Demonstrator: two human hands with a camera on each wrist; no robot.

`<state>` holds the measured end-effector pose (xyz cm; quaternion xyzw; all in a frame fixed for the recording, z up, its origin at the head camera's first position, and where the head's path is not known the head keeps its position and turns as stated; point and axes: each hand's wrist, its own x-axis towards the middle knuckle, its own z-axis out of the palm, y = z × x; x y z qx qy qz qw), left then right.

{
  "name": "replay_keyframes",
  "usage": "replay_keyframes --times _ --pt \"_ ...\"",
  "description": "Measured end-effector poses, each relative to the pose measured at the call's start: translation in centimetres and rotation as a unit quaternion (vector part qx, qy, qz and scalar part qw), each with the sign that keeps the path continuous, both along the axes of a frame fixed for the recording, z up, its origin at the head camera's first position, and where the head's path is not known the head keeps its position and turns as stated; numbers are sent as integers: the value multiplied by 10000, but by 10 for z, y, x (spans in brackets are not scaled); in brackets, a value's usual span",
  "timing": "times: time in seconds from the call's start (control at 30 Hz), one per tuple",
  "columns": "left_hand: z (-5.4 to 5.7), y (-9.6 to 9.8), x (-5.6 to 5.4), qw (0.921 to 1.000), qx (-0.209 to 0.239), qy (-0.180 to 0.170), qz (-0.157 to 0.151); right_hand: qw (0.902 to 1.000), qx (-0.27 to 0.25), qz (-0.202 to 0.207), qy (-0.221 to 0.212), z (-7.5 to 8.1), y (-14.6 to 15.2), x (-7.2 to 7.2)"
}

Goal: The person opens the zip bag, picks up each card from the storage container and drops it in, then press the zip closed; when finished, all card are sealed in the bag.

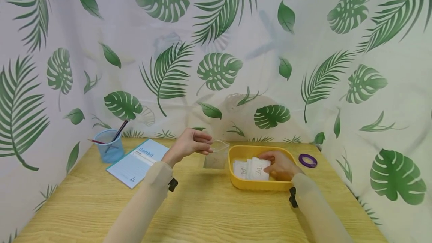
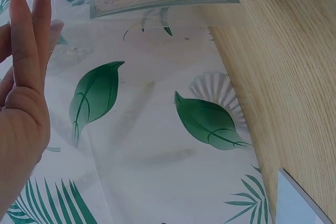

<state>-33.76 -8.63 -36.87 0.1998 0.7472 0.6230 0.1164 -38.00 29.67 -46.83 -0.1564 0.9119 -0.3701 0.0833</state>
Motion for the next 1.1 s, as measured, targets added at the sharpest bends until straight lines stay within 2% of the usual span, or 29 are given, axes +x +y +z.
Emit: replay_keyframes --times 0.1,0.27,0.43,0.57,0.77,0.9,1.1 --pt "1 0 0 10000 -17 14 -11 9998 -119 125 46 4 0 1" --pt "1 1 -2 10000 -36 33 -36 9992 -401 -37 -54 11 -1 3" --pt "-1 2 -1 10000 -34 -11 -51 9901 -1351 -68 -379 18 -3 5" --pt "-6 4 2 9999 29 -79 -76 9826 -1851 -77 -143 21 -8 9" --pt "-15 4 5 9998 83 -199 -52 9765 -2146 -101 191 34 -27 18" --pt "-14 3 3 9998 114 -154 -55 9659 -2548 -173 419 49 -43 23" --pt "-10 -1 0 9999 70 -103 15 9365 -3417 -469 633 68 -67 26"
